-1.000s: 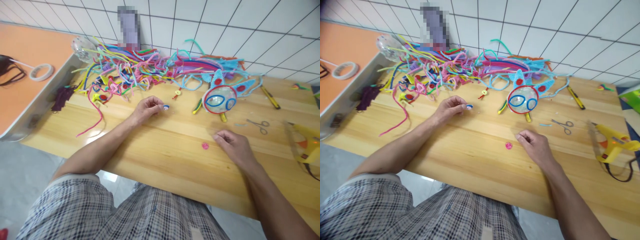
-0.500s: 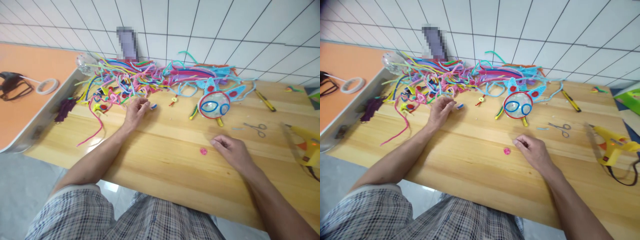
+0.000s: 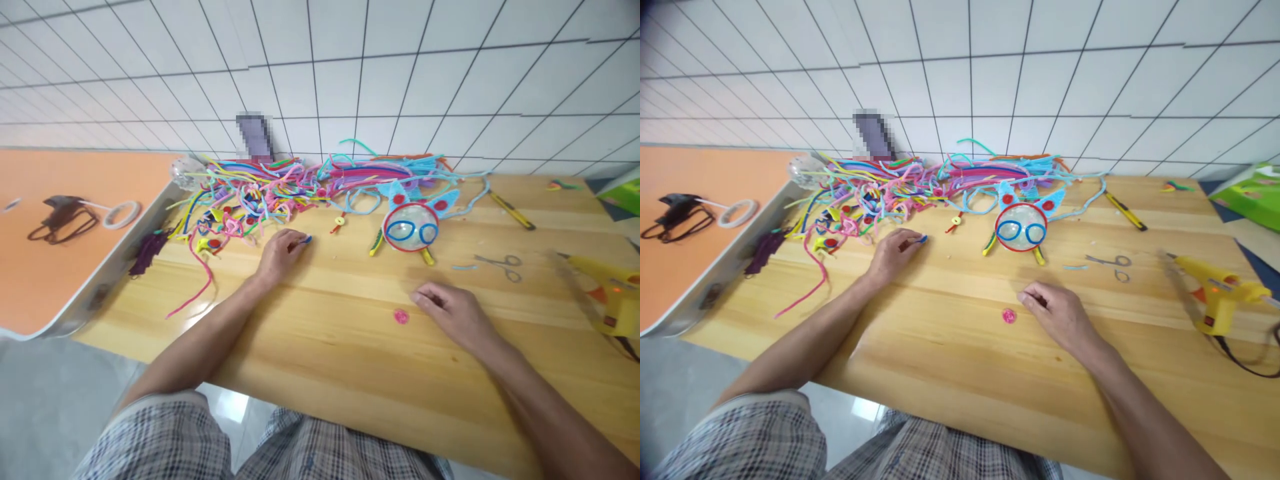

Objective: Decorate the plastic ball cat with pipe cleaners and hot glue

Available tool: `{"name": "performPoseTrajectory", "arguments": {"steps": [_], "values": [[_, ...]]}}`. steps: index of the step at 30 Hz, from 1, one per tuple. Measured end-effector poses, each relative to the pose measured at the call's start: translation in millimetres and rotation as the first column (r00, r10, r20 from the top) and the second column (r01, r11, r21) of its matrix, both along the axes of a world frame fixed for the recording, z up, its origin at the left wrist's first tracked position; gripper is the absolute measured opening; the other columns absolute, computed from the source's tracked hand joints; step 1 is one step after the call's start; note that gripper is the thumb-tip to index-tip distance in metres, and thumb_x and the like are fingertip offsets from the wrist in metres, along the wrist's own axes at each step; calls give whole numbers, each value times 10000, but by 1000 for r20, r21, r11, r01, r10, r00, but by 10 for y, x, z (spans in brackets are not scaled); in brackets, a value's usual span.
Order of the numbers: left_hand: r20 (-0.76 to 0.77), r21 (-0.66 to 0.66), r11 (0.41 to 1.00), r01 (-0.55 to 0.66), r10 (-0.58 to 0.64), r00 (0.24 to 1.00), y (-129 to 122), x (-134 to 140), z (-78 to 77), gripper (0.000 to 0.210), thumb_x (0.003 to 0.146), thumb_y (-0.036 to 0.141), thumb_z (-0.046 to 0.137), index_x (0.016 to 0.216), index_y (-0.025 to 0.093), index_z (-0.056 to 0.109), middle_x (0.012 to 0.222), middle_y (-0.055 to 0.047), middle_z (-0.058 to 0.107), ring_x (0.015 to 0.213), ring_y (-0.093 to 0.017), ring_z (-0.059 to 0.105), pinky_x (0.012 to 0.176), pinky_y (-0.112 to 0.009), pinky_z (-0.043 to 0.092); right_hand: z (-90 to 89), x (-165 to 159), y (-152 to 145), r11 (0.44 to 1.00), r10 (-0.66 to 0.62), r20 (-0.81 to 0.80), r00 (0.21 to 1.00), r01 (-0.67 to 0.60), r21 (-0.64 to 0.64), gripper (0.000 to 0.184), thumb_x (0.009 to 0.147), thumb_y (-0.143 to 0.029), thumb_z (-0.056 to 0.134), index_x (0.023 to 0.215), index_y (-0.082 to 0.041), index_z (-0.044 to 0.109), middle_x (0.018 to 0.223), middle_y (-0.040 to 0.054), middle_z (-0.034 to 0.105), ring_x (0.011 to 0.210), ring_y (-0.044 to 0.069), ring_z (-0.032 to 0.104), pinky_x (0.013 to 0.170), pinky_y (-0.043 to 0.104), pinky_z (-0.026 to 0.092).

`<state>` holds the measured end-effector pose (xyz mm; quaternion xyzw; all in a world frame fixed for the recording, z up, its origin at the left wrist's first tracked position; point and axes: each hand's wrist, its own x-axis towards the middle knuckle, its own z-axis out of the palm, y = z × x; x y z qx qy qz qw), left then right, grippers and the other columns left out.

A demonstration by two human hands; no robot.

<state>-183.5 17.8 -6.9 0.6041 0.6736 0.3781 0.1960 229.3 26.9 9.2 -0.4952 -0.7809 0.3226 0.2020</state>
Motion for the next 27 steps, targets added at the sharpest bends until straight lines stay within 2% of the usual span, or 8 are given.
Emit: {"name": "performPoseTrajectory", "arguments": {"steps": [3,5,11,15,17,21,27], "values": [[-49,1,1000,-12,12,999,63,-55,38,247,911,483,740,1006,263,805,986,-85,760,798,-237,628,840,-363,511,-18,-5,-2,1000,13,-19,1000,-13,-5,376,961,-547,600,709,-274,658,611,-6,667,582,186,566,606,326,415],[-112,39,999,-13,17,994,154,-118,93,186,920,402,733,1009,257,808,1012,-88,768,848,-247,664,896,-373,525,-25,-4,-5,1000,26,-32,999,-26,0,357,960,-523,601,706,-276,645,608,-10,655,577,185,553,614,329,415],[-234,171,985,10,30,972,714,-251,304,226,976,210,645,1128,224,811,1243,-155,800,1259,-335,710,1198,-473,507,-35,8,-11,999,39,-43,998,-38,18,327,973,-484,610,724,-278,657,620,-14,663,580,188,565,631,337,426],[-304,247,959,139,-59,951,1147,-189,312,394,995,233,674,1375,198,774,1570,-188,707,1542,-334,611,1345,-469,410,-35,8,-11,999,44,-49,998,-43,15,330,973,-490,608,729,-276,669,632,-9,687,587,191,586,636,340,438],[-370,175,963,207,-130,920,1269,-158,254,386,1033,300,658,1369,162,787,1530,-217,732,1495,-364,652,1318,-513,447,-27,11,-16,999,39,-48,998,-38,10,338,979,-495,607,733,-273,674,643,-5,700,593,191,599,639,339,444],[-440,-9,966,260,-237,866,1246,-188,89,320,1058,311,595,1202,175,846,1279,-183,841,1267,-359,767,1191,-524,564,-9,25,-27,999,42,-41,998,-42,6,338,988,-495,608,750,-268,688,666,-2,721,609,191,630,642,333,450],[-473,17,959,281,-240,848,1069,-275,-72,298,1047,279,611,1247,216,823,1414,-148,820,1358,-342,741,1235,-521,554,-20,29,-23,999,43,-32,999,-43,-1,334,996,-489,612,759,-269,696,675,-1,725,607,191,631,636,331,456]]}}
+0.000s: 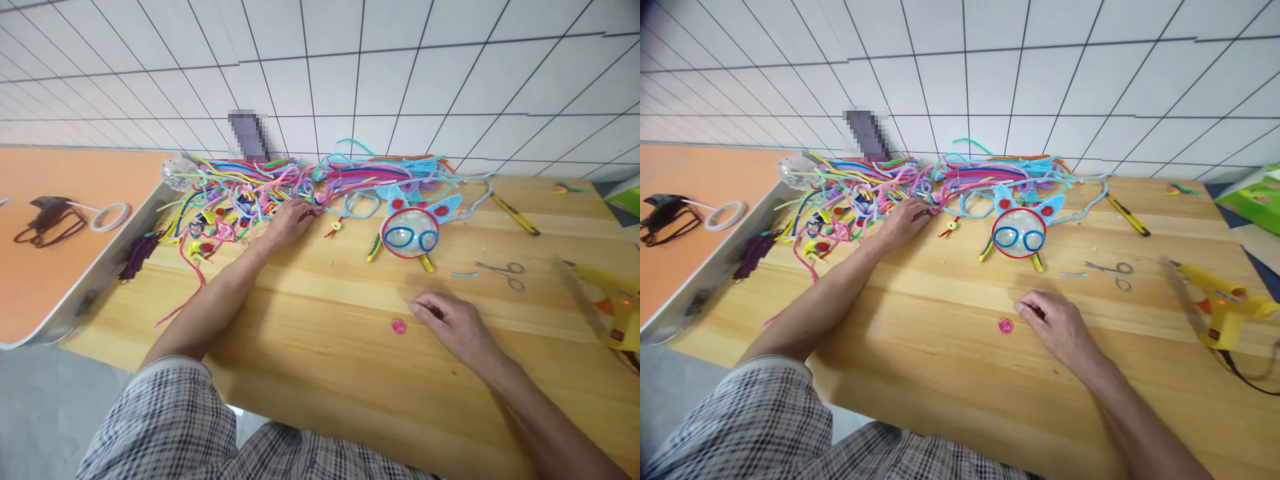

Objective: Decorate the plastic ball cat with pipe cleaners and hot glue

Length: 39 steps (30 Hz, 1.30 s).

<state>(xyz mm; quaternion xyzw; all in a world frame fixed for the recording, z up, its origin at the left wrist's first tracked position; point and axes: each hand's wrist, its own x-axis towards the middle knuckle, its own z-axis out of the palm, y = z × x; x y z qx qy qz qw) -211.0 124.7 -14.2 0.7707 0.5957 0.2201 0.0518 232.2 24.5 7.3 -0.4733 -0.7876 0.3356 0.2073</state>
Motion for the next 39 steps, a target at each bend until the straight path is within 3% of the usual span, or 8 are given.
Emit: {"name": "performPoseTrajectory", "arguments": {"steps": [6,10,14,20,26,33,36,39], "values": [[-1,74,996,-53,53,999,8,97,-67,239,1078,328,605,1138,200,797,1276,-162,833,1260,-339,750,1177,-507,557,21,-4,-7,1000,-31,8,1000,31,-7,326,977,-499,632,758,-270,711,653,-4,719,590,188,612,618,328,447],[74,105,991,-83,75,994,15,102,-83,380,1150,355,467,957,217,764,1161,-145,846,1135,-309,767,1115,-478,573,53,-7,-13,999,-48,22,999,48,-19,326,962,-504,634,754,-270,724,646,-3,718,584,186,615,610,326,441],[118,101,983,-154,142,983,35,46,-106,330,1102,326,558,835,222,721,1083,-138,849,1054,-301,781,1024,-447,598,59,-6,-18,998,-60,38,998,60,-23,327,955,-508,635,748,-273,730,642,-4,716,595,191,631,612,327,441],[195,180,978,-108,72,978,13,110,-65,262,1116,336,574,1056,215,797,1169,-124,869,1146,-284,804,1083,-429,608,57,-9,-12,998,-59,57,997,60,-22,349,956,-540,632,742,-279,723,644,-10,710,598,197,632,619,337,455],[182,250,965,-76,31,983,11,133,187,264,1124,308,558,1079,215,801,1215,-119,865,1176,-282,809,1101,-428,609,49,-4,8,998,-55,71,996,56,-25,375,951,-574,623,743,-277,718,645,-8,709,600,205,641,614,338,458],[134,164,904,-395,376,917,366,-320,537,196,1023,232,715,1180,174,817,1281,-126,852,1258,-316,767,1183,-467,572,-1,-25,19,999,-45,31,998,46,-12,367,960,-536,616,723,-262,673,641,1,699,611,193,628,621,321,433],[145,113,866,-486,470,871,534,-444,555,374,1010,218,760,1362,92,753,1450,-181,792,1366,-333,697,1294,-536,484,-16,-45,12,999,-37,-11,999,37,-11,320,941,-484,611,731,-250,664,677,14,720,641,184,622,648,314,428],[92,99,866,-491,483,871,643,-500,520,455,1050,314,779,1459,132,696,1537,-100,755,1423,-284,633,1353,-500,430,-38,-44,19,996,-91,-71,993,89,-32,321,938,-495,624,739,-244,645,657,-4,651,646,165,567,658,306,412]]}}
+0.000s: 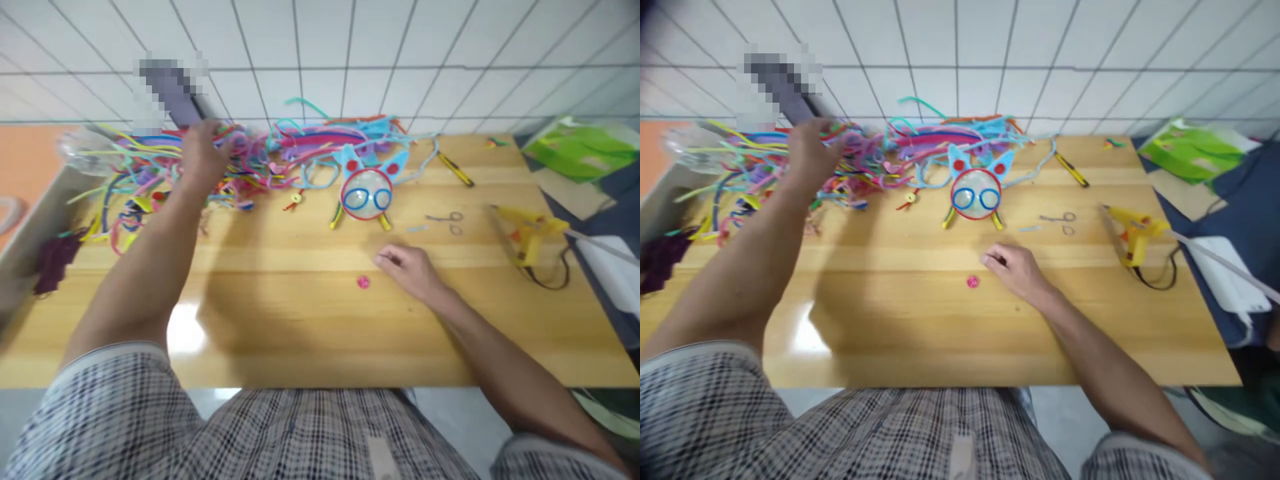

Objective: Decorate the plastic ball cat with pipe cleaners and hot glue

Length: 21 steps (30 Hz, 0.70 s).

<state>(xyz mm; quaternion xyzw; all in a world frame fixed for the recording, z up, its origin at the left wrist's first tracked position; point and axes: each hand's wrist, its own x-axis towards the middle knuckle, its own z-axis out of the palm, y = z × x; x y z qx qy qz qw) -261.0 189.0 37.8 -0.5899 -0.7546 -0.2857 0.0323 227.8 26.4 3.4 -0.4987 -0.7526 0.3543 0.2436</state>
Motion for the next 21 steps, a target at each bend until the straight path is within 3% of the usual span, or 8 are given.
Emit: {"name": "performPoseTrajectory", "arguments": {"steps": [3,7,12,14,17,21], "values": [[-12,-47,998,52,-53,999,37,-5,-1,454,1123,491,728,1454,182,695,1463,-21,781,1365,-245,639,1350,-481,443,-12,4,1,996,-83,-72,994,79,-50,370,952,-555,634,749,-246,618,646,-24,575,635,149,506,655,301,399],[30,-31,996,79,-78,996,37,27,47,412,1104,583,743,1290,218,782,1297,26,833,1229,-224,682,1265,-456,524,6,-4,-8,997,-63,-57,996,61,-41,395,951,-598,643,788,-238,657,662,-19,585,646,146,484,653,298,385],[139,32,999,36,-40,989,59,-3,45,384,1025,505,853,1130,141,793,1108,-16,844,1054,-208,665,1213,-535,563,30,4,-13,999,-33,-28,999,32,-12,362,955,-547,634,767,-238,664,659,-11,625,642,151,517,648,301,401],[293,16,1000,7,-12,956,70,-40,25,391,1034,506,847,1141,142,754,924,25,789,905,-150,611,1091,-492,614,24,16,-8,1000,-31,-11,999,31,-3,345,958,-528,638,768,-242,670,657,-11,633,642,157,539,648,305,409],[366,-10,1000,-13,16,930,70,-93,-1,319,1082,459,795,1122,155,706,716,90,690,743,-95,579,884,-404,650,9,30,5,1000,-14,10,1000,14,14,337,953,-515,629,747,-250,655,633,-20,611,620,159,536,636,308,404],[374,8,999,-34,29,927,23,-128,-12,187,1092,265,749,1188,113,699,751,83,698,729,-91,600,847,-377,638,11,27,10,1000,5,15,1000,-5,28,346,948,-513,619,725,-250,647,613,-28,587,600,151,512,615,304,392]]}}
